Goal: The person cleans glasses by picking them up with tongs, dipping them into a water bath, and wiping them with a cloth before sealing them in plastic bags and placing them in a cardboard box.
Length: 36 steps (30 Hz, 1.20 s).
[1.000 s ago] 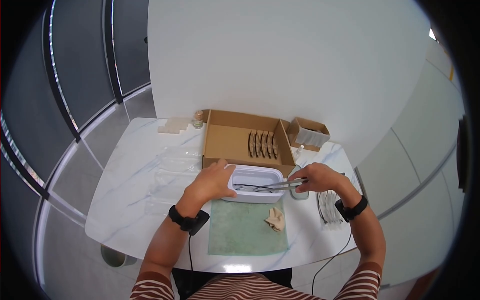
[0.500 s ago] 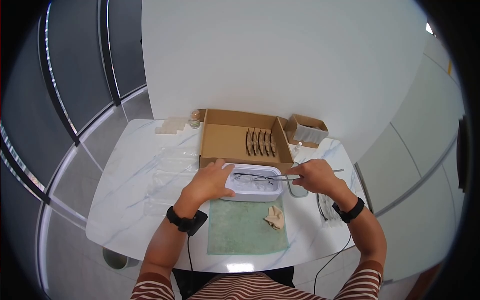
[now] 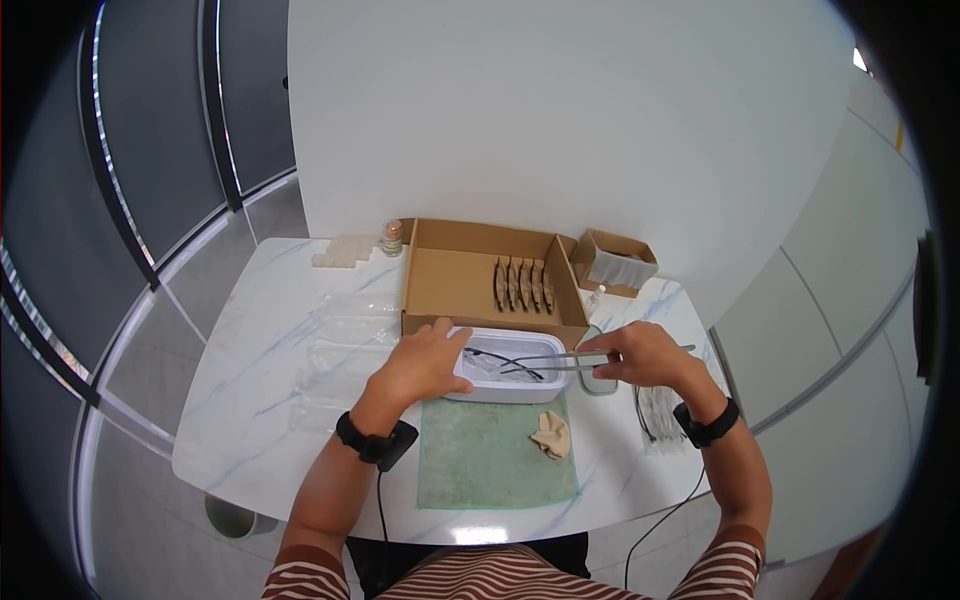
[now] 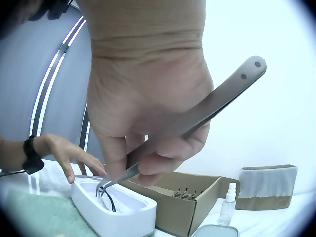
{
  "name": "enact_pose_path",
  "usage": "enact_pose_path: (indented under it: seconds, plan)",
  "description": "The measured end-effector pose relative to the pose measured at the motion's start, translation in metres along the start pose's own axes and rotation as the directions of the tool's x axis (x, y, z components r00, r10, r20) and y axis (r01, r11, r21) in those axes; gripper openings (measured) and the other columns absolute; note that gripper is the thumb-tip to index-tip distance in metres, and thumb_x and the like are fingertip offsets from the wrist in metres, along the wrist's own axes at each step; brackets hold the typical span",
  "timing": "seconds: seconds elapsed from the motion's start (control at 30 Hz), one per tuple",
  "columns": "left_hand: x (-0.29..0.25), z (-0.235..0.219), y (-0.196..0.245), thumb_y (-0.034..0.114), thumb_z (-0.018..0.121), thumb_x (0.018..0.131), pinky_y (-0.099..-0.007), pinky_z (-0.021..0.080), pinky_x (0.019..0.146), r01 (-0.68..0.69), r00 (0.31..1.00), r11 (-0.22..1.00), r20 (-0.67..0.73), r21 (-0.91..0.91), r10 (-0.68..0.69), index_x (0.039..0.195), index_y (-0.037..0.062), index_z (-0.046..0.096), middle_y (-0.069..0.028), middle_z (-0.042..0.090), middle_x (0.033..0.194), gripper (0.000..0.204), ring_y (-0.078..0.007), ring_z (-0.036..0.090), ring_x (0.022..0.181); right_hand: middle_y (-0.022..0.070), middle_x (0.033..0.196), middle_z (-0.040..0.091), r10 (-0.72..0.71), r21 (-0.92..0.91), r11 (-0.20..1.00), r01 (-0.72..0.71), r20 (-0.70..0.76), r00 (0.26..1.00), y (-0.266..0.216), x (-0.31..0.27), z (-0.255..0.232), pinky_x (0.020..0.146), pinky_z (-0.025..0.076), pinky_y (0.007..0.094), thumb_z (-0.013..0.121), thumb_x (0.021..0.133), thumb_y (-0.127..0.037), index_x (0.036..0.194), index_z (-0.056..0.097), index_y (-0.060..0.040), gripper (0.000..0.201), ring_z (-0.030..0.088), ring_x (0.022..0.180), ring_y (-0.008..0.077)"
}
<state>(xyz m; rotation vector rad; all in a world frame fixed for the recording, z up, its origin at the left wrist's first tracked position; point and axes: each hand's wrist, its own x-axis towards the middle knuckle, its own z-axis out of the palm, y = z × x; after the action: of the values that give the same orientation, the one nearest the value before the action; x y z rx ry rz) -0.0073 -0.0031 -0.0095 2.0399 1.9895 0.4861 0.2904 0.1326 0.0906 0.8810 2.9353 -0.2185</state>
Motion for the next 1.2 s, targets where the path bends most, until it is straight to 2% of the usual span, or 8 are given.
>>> enact_pose_path:
  seconds: [0.1, 0.43, 0.5, 0.73, 0.8, 1.03, 1.2]
  plan:
    - [0.000, -0.001, 0.001, 0.036, 0.085, 0.075, -0.0443, 0.048, 0.105, 0.001, 1.000, 1.000, 0.002, 0.004, -0.001, 0.144, 0.0049, 0.052, -0.0218, 0.050, 0.144, 0.083, -0.0385, 0.054, 0.129, 0.0087, 0.087, 0.076, 0.020, 0.061, 0.998, -0.024, 0.071, 0.997, 0.008, -0.001, 0.000, 0.073, 0.054, 0.0368, 0.083, 0.081, -0.021, 0.119, 0.076, -0.0195, 0.039, 0.071, 0.076, 0.0238]
    - [0.000, -0.002, 0.002, 0.036, 0.085, 0.075, -0.0443, 0.047, 0.106, 0.009, 1.000, 1.000, 0.016, 0.004, -0.009, 0.144, 0.0055, 0.052, -0.0218, 0.050, 0.144, 0.083, -0.0382, 0.053, 0.130, 0.0114, 0.089, 0.075, 0.020, 0.128, 0.991, -0.023, 0.022, 1.000, 0.028, 0.008, 0.005, 0.073, 0.052, 0.0372, 0.083, 0.082, -0.023, 0.120, 0.075, -0.0170, 0.040, 0.067, 0.075, 0.0259]
    - [-0.001, -0.004, 0.003, 0.036, 0.085, 0.075, -0.0445, 0.047, 0.106, 0.014, 1.000, 1.000, 0.019, 0.005, -0.014, 0.145, 0.0058, 0.052, -0.0215, 0.050, 0.144, 0.083, -0.0381, 0.053, 0.130, 0.0113, 0.089, 0.076, 0.061, 0.126, 0.990, -0.067, 0.051, 0.997, 0.026, 0.009, 0.005, 0.074, 0.052, 0.0378, 0.083, 0.082, -0.022, 0.121, 0.074, -0.0160, 0.041, 0.068, 0.076, 0.0260]
    - [-0.001, -0.004, 0.004, 0.036, 0.085, 0.076, -0.0449, 0.047, 0.106, 0.019, 1.000, 1.000, 0.021, 0.000, -0.019, 0.145, 0.0070, 0.052, -0.0212, 0.050, 0.145, 0.082, -0.0376, 0.053, 0.130, 0.0120, 0.093, 0.076, 0.044, 0.173, 0.983, -0.058, 0.083, 0.996, 0.032, 0.013, 0.011, 0.078, 0.052, 0.0374, 0.082, 0.084, -0.023, 0.122, 0.073, -0.0138, 0.040, 0.068, 0.081, 0.0255]
    - [-0.001, -0.004, 0.004, 0.036, 0.085, 0.076, -0.0449, 0.047, 0.106, 0.021, 0.999, 1.000, 0.025, 0.001, -0.021, 0.145, 0.0071, 0.052, -0.0211, 0.050, 0.145, 0.082, -0.0376, 0.053, 0.130, 0.0159, 0.095, 0.075, 0.047, 0.185, 0.981, -0.066, 0.106, 0.993, 0.031, 0.013, 0.009, 0.079, 0.053, 0.0401, 0.081, 0.084, -0.029, 0.122, 0.073, -0.0108, 0.043, 0.069, 0.086, 0.0317]
    - [-0.001, -0.004, 0.004, 0.036, 0.085, 0.076, -0.0452, 0.047, 0.106, 0.023, 0.999, 1.000, 0.032, 0.011, -0.023, 0.144, 0.0080, 0.053, -0.0209, 0.049, 0.145, 0.080, -0.0377, 0.053, 0.130, 0.0144, 0.093, 0.075, 0.036, 0.230, 0.971, -0.064, 0.124, 0.992, 0.034, 0.014, 0.009, 0.077, 0.053, 0.0383, 0.080, 0.085, -0.027, 0.123, 0.073, -0.0107, 0.041, 0.069, 0.082, 0.0289]
    - [-0.001, -0.005, 0.005, 0.036, 0.085, 0.076, -0.0456, 0.047, 0.105, 0.023, 0.999, 1.000, 0.034, 0.013, -0.024, 0.144, 0.0085, 0.052, -0.0209, 0.050, 0.144, 0.080, -0.0377, 0.053, 0.130, 0.0125, 0.090, 0.075, 0.057, 0.229, 0.968, -0.101, 0.192, 0.980, 0.030, 0.013, 0.007, 0.076, 0.053, 0.0366, 0.080, 0.085, -0.026, 0.122, 0.074, -0.0141, 0.040, 0.069, 0.081, 0.0260]
